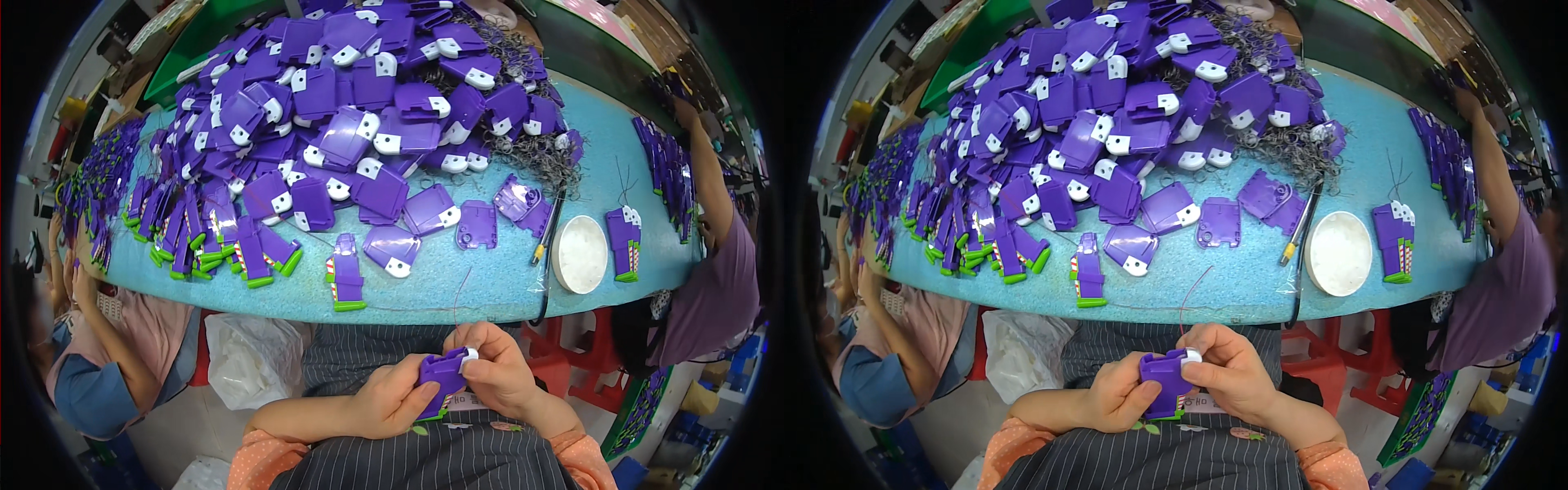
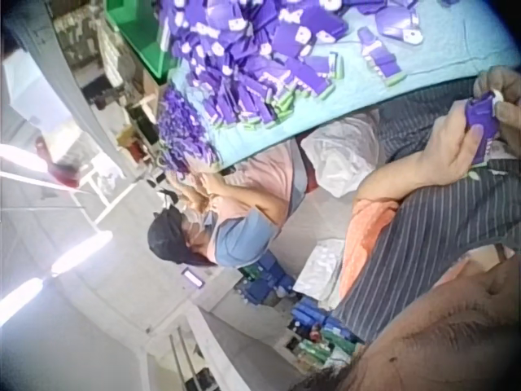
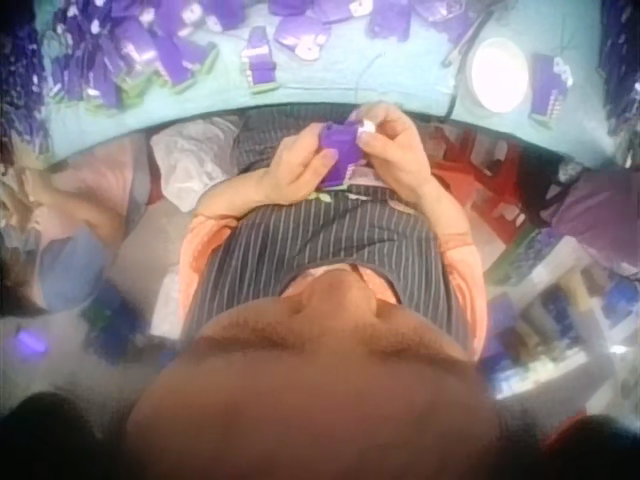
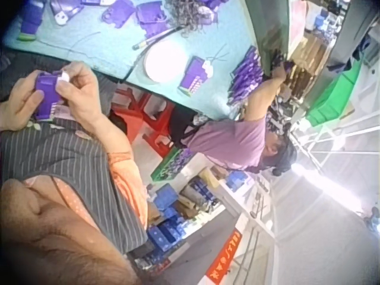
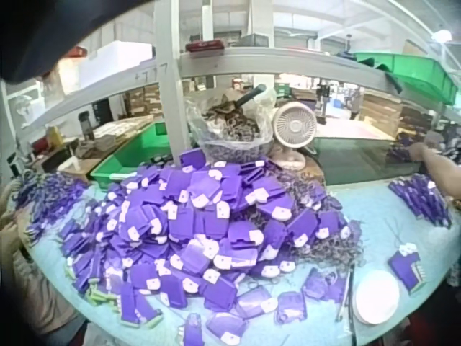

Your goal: The person sits at a table and assembles purple plastic toy parts by hand. They pick up a purple plastic body, insert a thin wire into it, and then attach a green plastic base to the bottom. The person repeats this assembly process for multiple units, placing the finished items on the table.

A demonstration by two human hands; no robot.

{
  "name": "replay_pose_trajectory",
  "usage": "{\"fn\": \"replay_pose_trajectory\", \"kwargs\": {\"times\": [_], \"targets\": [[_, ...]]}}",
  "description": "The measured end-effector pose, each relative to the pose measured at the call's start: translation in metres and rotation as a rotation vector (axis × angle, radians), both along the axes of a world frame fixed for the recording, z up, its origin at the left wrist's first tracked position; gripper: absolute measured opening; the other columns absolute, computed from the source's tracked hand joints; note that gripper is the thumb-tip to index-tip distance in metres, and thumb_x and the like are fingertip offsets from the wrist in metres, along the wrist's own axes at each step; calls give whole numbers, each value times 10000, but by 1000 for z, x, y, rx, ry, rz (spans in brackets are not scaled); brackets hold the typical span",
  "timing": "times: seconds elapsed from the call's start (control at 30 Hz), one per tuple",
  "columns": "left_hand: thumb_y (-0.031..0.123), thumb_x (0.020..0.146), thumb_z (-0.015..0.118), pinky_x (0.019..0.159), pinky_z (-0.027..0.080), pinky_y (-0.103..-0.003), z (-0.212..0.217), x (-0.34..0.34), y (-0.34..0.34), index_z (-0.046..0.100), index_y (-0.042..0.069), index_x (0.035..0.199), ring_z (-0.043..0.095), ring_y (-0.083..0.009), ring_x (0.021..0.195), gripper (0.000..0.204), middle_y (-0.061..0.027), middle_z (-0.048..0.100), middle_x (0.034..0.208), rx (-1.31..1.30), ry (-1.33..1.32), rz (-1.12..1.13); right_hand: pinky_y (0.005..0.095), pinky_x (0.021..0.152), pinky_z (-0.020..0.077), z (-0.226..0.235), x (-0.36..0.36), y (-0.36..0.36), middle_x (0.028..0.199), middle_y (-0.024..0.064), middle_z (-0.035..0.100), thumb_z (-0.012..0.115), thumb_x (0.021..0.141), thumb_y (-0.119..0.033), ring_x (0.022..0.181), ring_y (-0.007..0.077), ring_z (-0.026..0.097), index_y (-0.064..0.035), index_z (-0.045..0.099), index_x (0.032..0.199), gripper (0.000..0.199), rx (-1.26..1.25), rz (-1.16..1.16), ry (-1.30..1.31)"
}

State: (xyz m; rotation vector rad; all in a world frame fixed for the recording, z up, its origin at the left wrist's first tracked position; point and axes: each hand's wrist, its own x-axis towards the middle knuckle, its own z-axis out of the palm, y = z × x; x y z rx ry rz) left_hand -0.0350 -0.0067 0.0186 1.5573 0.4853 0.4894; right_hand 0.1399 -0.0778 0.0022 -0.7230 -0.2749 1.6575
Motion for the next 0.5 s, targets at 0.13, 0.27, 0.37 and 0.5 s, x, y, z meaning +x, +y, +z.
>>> {"fn": "replay_pose_trajectory", "kwargs": {"times": [0.13,0.27,0.37,0.5], "targets": [[111,912,514,557,476,-301,-15,-3,-3,445,-40,1117,633,-207,634,264,-126,623,781,-18,39,8,264,659,422,6,-3,3,855,28,487,661,814,-32,773,125,497,-68,500,845,168,30,-22,-212],[99,887,559,643,486,-300,-14,2,12,496,-13,1114,643,-213,735,261,-120,631,858,-162,35,-110,290,675,381,8,0,-2,801,45,483,700,739,0,776,167,468,-53,510,817,212,276,-55,-908],[87,856,598,718,485,-314,-12,9,27,550,-7,1063,636,-241,831,232,-127,627,918,44,-45,-109,281,641,391,26,16,9,793,74,523,736,714,-32,718,156,489,-32,546,800,209,370,72,-1143],[62,826,623,717,475,-315,2,15,23,581,-24,998,611,-246,824,198,-129,615,923,38,-41,-58,258,575,385,24,30,-2,759,60,532,766,703,-89,623,124,476,-27,572,834,242,312,78,-1107]]}}
